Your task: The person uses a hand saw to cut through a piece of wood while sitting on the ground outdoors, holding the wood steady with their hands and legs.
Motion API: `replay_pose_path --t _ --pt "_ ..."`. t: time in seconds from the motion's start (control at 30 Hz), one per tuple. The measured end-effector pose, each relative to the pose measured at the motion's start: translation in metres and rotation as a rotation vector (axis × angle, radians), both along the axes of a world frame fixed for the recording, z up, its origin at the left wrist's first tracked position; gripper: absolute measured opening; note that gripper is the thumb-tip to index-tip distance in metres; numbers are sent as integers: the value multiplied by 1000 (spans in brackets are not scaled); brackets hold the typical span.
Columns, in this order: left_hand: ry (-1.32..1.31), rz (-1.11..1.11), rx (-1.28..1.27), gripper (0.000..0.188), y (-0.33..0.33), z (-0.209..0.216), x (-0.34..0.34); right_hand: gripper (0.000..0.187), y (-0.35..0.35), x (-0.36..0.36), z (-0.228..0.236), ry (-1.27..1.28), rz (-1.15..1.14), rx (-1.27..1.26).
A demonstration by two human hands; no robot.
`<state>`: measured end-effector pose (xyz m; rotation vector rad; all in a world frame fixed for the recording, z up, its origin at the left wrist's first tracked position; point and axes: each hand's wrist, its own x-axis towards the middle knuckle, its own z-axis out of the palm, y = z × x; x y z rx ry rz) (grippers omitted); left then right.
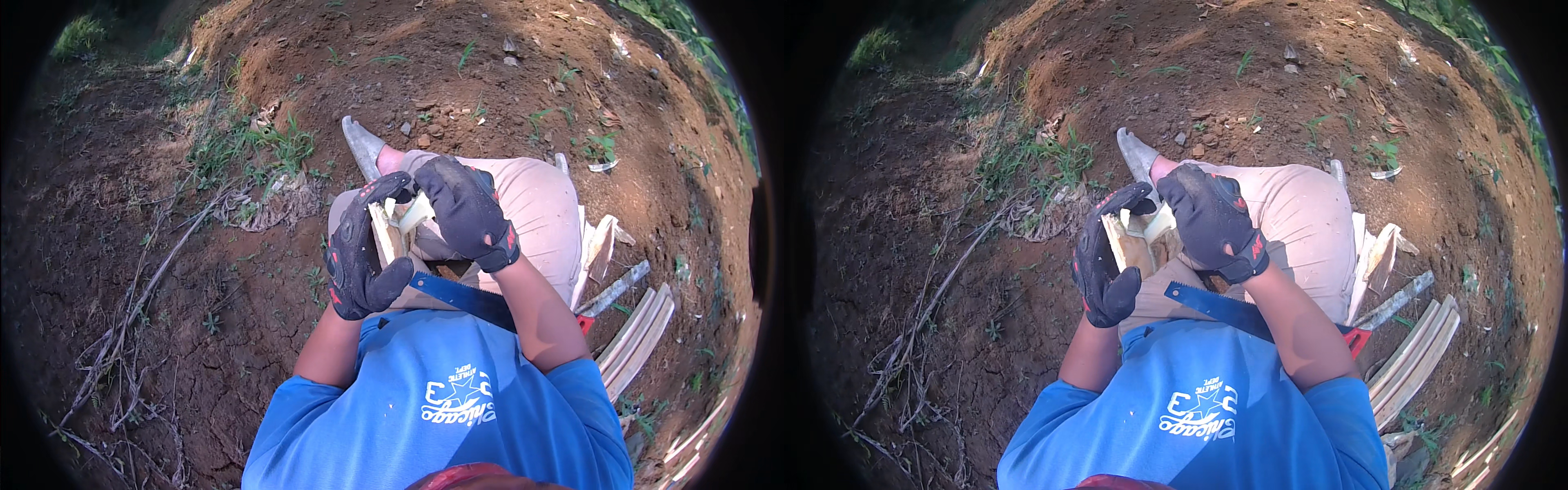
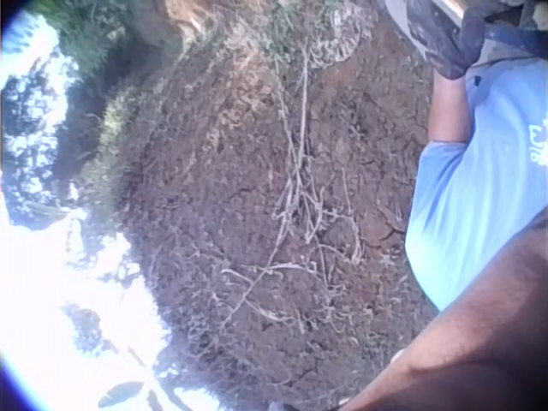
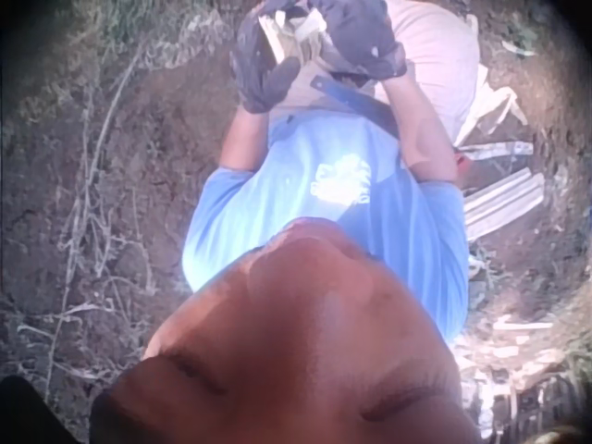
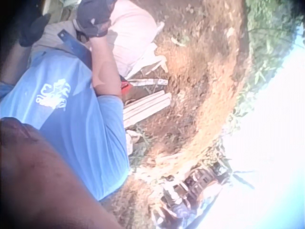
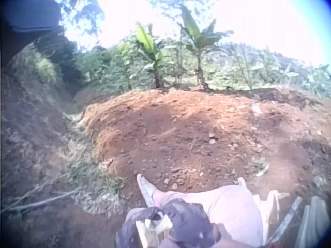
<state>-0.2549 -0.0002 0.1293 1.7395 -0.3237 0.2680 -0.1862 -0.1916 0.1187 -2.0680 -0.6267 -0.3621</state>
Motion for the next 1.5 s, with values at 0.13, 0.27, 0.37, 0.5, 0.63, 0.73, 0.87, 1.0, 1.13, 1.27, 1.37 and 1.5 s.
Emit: replay_pose_path --t 0.13,0.27,0.37,0.5,0.63,0.73,0.87,1.0,1.13,1.27,1.37,1.5 --pt "31 65 -80 88 7 -10 -3 22 -9 14 -17 -159 -161 -2" --pt "-47 163 -392 102 39 -27 -12 34 -136 75 -10 514 -784 171" --pt "-25 185 -603 107 47 -12 3 34 -188 50 16 428 -686 274" --pt "-31 113 -716 100 67 -11 23 34 -262 17 27 423 -846 -87" --pt "20 46 -654 97 60 8 30 52 -421 -74 -47 415 -926 -1328" --pt "35 43 -537 89 45 20 30 98 -365 -88 -4 1071 -934 -1295" --pt "34 61 -223 83 30 31 25 68 -256 -76 22 387 -749 -793" --pt "47 29 -159 90 0 32 11 68 -91 -37 57 276 -37 -9" --pt "14 -119 98 73 10 35 11 77 -13 -9 54 -36 230 -68" --pt "-52 -16 279 58 30 23 5 75 9 10 36 91 298 124" --pt "47 -27 185 60 33 26 3 69 12 16 35 62 292 85" --pt "177 -39 90 65 28 41 4 59 19 16 43 77 275 134"
